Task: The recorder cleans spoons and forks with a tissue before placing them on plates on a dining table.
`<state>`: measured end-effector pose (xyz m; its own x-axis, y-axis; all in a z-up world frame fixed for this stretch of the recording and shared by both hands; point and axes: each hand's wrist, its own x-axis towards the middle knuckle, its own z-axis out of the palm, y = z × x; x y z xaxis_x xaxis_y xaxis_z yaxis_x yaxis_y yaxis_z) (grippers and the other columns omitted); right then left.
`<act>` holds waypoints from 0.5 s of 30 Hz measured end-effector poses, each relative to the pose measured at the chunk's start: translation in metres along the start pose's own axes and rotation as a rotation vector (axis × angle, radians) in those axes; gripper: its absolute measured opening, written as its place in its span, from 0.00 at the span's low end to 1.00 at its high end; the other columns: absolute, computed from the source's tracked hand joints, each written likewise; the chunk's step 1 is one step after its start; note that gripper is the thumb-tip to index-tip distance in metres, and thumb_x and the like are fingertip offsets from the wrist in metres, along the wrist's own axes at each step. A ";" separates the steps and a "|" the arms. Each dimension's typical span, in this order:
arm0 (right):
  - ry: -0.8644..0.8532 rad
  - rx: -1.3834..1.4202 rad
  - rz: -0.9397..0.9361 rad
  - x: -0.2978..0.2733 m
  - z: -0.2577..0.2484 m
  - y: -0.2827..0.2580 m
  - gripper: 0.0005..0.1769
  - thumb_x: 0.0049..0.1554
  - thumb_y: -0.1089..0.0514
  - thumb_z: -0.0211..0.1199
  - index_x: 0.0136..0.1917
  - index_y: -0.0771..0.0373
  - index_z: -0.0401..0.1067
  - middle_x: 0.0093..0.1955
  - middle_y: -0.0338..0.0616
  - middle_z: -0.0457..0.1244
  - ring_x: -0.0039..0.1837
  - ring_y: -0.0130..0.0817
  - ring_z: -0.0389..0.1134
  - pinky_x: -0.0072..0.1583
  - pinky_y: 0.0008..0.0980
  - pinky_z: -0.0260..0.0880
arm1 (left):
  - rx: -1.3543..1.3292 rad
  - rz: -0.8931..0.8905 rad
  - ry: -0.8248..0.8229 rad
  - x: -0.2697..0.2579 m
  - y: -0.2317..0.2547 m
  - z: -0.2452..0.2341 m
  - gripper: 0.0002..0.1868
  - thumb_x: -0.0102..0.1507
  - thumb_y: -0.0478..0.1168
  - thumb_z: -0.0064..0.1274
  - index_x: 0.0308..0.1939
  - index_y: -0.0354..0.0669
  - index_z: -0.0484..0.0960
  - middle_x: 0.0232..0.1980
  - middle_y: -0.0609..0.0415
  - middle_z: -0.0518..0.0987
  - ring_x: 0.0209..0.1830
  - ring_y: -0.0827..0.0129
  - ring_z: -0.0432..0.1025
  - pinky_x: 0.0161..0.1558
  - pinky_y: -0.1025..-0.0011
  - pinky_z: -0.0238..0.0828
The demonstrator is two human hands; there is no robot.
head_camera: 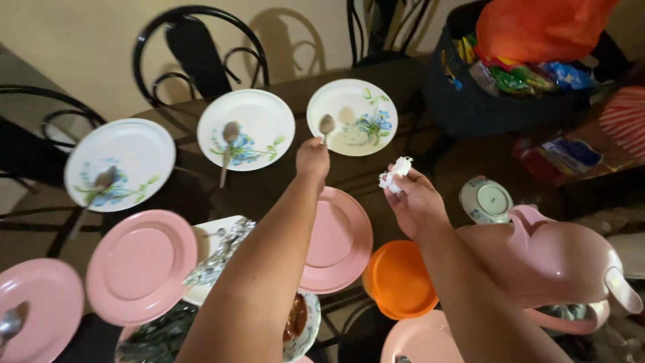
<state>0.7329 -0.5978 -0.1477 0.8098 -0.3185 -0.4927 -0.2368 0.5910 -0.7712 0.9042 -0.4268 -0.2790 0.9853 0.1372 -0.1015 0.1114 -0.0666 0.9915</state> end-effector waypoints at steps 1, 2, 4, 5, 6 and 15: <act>0.012 0.000 0.001 0.005 -0.005 0.004 0.14 0.61 0.66 0.57 0.59 0.58 0.72 0.54 0.36 0.68 0.56 0.30 0.69 0.57 0.31 0.68 | 0.000 -0.008 -0.009 -0.001 0.008 0.001 0.15 0.64 0.36 0.54 0.55 0.39 0.83 0.49 0.50 0.85 0.47 0.66 0.79 0.48 0.69 0.74; -0.023 0.036 -0.014 0.010 -0.010 0.008 0.14 0.61 0.66 0.57 0.60 0.60 0.71 0.55 0.38 0.68 0.56 0.30 0.69 0.58 0.31 0.68 | 0.046 -0.123 -0.008 -0.001 0.017 0.000 0.17 0.65 0.36 0.50 0.58 0.40 0.82 0.48 0.46 0.85 0.45 0.62 0.79 0.47 0.66 0.74; -0.046 0.075 -0.026 0.015 -0.014 0.014 0.14 0.61 0.66 0.58 0.61 0.62 0.71 0.55 0.40 0.67 0.56 0.31 0.69 0.58 0.31 0.69 | 0.098 -0.245 -0.016 0.003 0.020 0.000 0.19 0.66 0.37 0.47 0.60 0.42 0.81 0.48 0.42 0.86 0.44 0.59 0.80 0.46 0.63 0.75; -0.040 0.096 -0.036 0.015 -0.013 0.015 0.16 0.60 0.67 0.58 0.61 0.61 0.69 0.56 0.40 0.67 0.56 0.31 0.69 0.58 0.31 0.69 | 0.224 -0.162 0.022 0.007 0.015 -0.001 0.20 0.64 0.37 0.51 0.60 0.43 0.81 0.50 0.43 0.84 0.45 0.60 0.78 0.46 0.64 0.75; -0.034 0.116 -0.049 0.014 -0.011 0.016 0.18 0.59 0.68 0.58 0.62 0.61 0.68 0.56 0.40 0.67 0.56 0.31 0.70 0.57 0.31 0.70 | 0.347 -0.076 0.058 0.012 0.010 0.000 0.22 0.61 0.38 0.55 0.60 0.44 0.81 0.52 0.45 0.82 0.45 0.62 0.77 0.46 0.66 0.74; -0.095 0.154 -0.071 0.009 -0.019 0.018 0.15 0.61 0.69 0.58 0.62 0.65 0.68 0.57 0.44 0.67 0.58 0.33 0.70 0.59 0.31 0.71 | -0.089 -0.357 -0.050 0.025 0.001 -0.017 0.41 0.60 0.35 0.56 0.76 0.47 0.59 0.58 0.48 0.81 0.38 0.67 0.74 0.38 0.69 0.72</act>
<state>0.7262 -0.6042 -0.1734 0.8704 -0.2960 -0.3935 -0.0986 0.6781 -0.7283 0.9267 -0.4066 -0.2788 0.8918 0.0874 -0.4440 0.4398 0.0633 0.8959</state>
